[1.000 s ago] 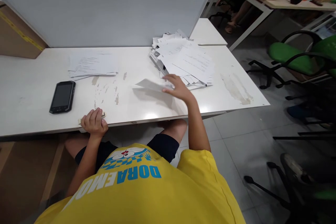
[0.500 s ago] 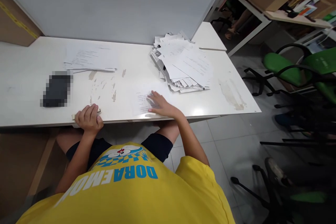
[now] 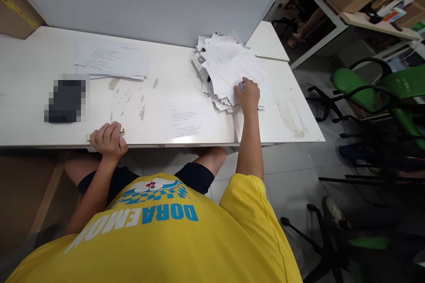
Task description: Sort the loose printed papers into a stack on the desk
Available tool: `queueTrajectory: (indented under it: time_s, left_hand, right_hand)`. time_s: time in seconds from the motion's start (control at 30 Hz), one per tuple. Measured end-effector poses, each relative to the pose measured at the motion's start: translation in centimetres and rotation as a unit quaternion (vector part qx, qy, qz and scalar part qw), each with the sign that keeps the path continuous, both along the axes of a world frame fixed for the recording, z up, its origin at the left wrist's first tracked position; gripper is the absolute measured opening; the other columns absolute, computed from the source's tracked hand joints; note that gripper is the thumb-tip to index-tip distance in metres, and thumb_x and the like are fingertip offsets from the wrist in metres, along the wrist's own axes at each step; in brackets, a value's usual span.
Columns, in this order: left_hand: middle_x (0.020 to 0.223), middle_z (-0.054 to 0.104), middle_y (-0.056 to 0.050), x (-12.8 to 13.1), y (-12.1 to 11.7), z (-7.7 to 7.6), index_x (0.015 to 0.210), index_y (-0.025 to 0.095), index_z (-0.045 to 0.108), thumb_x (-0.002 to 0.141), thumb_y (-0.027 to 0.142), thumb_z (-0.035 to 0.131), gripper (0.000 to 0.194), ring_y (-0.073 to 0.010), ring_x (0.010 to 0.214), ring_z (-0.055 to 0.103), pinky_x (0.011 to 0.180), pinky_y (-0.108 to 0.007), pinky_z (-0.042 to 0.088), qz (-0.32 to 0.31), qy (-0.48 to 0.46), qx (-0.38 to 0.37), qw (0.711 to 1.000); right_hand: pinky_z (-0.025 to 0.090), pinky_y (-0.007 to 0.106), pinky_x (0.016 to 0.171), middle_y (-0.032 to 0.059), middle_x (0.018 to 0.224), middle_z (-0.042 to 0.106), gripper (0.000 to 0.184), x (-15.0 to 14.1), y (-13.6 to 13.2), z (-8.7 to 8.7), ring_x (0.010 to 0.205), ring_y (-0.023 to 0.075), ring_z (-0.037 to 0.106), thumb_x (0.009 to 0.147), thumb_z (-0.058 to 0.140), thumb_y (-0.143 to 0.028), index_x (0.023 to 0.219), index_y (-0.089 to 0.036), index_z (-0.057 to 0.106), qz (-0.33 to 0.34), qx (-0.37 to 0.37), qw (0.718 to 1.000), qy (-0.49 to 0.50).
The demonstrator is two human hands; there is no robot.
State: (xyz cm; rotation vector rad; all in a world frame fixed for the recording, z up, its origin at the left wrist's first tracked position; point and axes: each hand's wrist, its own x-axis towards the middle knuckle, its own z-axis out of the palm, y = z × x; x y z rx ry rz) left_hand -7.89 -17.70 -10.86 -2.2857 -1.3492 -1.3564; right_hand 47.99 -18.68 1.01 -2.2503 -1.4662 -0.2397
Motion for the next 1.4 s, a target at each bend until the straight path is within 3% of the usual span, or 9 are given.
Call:
queueTrajectory:
  time_s: [0.1,0.3,0.5,0.63,0.83,0.93,1.07,1.2,1.4]
  left_hand:
    - [0.120,0.072,-0.016,-0.1,0.1,-0.2,0.123,0.020,0.068,0.087,0.047,0.046,0.050,-0.0342,0.121,0.060,0.110,-0.050,0.026,-0.007,-0.003,0.021,1.000]
    - [0.118,0.072,-0.015,-0.1,0.0,-0.2,0.120,0.021,0.070,0.087,0.051,0.044,0.051,-0.0332,0.121,0.061,0.110,-0.050,0.027,0.021,0.010,0.011,1.000]
    - [0.120,0.071,-0.017,-0.2,0.0,-0.4,0.119,0.020,0.069,0.087,0.055,0.044,0.054,-0.0356,0.123,0.059,0.111,-0.053,0.025,0.021,-0.003,-0.036,0.999]
    - [0.123,0.069,-0.016,-0.2,0.0,-0.5,0.122,0.022,0.067,0.087,0.055,0.045,0.053,-0.0352,0.127,0.056,0.113,-0.053,0.022,-0.003,-0.026,-0.075,0.997]
    - [0.122,0.069,-0.016,-0.2,-0.1,-0.2,0.121,0.021,0.067,0.087,0.057,0.043,0.055,-0.0355,0.126,0.056,0.114,-0.052,0.020,0.006,-0.021,-0.085,0.996]
    - [0.124,0.068,-0.017,0.0,-0.2,0.3,0.120,0.019,0.067,0.088,0.057,0.043,0.055,-0.0361,0.127,0.055,0.114,-0.053,0.020,-0.002,-0.018,-0.099,0.995]
    - [0.125,0.069,-0.016,0.2,-0.4,0.9,0.120,0.019,0.068,0.087,0.056,0.046,0.054,-0.0356,0.126,0.056,0.114,-0.052,0.022,0.014,-0.017,-0.106,0.994]
    - [0.127,0.069,-0.012,0.2,-0.6,1.6,0.125,0.022,0.066,0.089,0.050,0.045,0.050,-0.0341,0.128,0.056,0.116,-0.054,0.021,0.004,0.019,-0.060,0.998]
    - [0.142,0.060,-0.013,-0.5,-1.5,3.3,0.135,0.020,0.061,0.090,0.040,0.053,0.050,-0.0368,0.146,0.037,0.123,-0.059,0.009,-0.036,0.049,-0.089,0.994]
  right_hand:
    - [0.040,0.060,0.105,0.0221,0.129,0.063,0.055,-0.1,-0.2,0.0,0.122,0.0372,0.055,0.092,0.042,-0.050,0.131,-0.013,0.057,0.008,-0.002,1.000,-0.005]
    - [0.031,0.061,0.114,0.0241,0.156,0.038,0.084,1.0,0.2,-0.2,0.145,0.0396,0.034,0.082,0.054,-0.069,0.143,-0.012,0.044,0.010,-0.041,0.998,0.043]
    - [0.041,0.058,0.105,0.0215,0.129,0.064,0.051,-0.3,-0.6,0.4,0.124,0.0359,0.056,0.097,0.034,-0.049,0.124,-0.016,0.061,0.019,-0.035,0.999,-0.026]
    - [0.040,0.061,0.103,0.0211,0.113,0.068,0.053,-1.4,-1.8,1.1,0.115,0.0368,0.061,0.101,0.020,-0.038,0.112,-0.016,0.066,-0.003,0.011,0.998,-0.058]
    - [0.043,0.063,0.098,0.0198,0.105,0.068,0.062,-8.8,-6.4,0.7,0.112,0.0372,0.063,0.102,0.011,-0.042,0.115,-0.018,0.067,0.030,0.103,0.993,-0.057]
    - [0.046,0.058,0.096,0.0184,0.108,0.070,0.054,-14.8,-8.3,0.4,0.110,0.0344,0.065,0.103,0.018,-0.035,0.115,-0.019,0.068,0.120,0.049,0.990,-0.046]
    - [0.043,0.048,0.104,0.0092,0.133,0.066,0.046,-20.8,-9.9,-0.6,0.128,0.0266,0.058,0.099,0.032,-0.016,0.134,-0.026,0.061,0.276,-0.058,0.959,-0.039]
    - [0.044,0.046,0.102,0.0085,0.133,0.067,0.053,-22.5,-12.0,-2.1,0.125,0.0259,0.059,0.095,0.033,-0.010,0.138,-0.028,0.058,0.213,-0.063,0.975,-0.007]
    - [0.043,0.051,0.100,0.0119,0.143,0.059,0.046,-23.1,-14.0,-3.0,0.126,0.0334,0.055,0.098,0.043,-0.034,0.142,-0.028,0.052,0.160,-0.050,0.986,0.015]
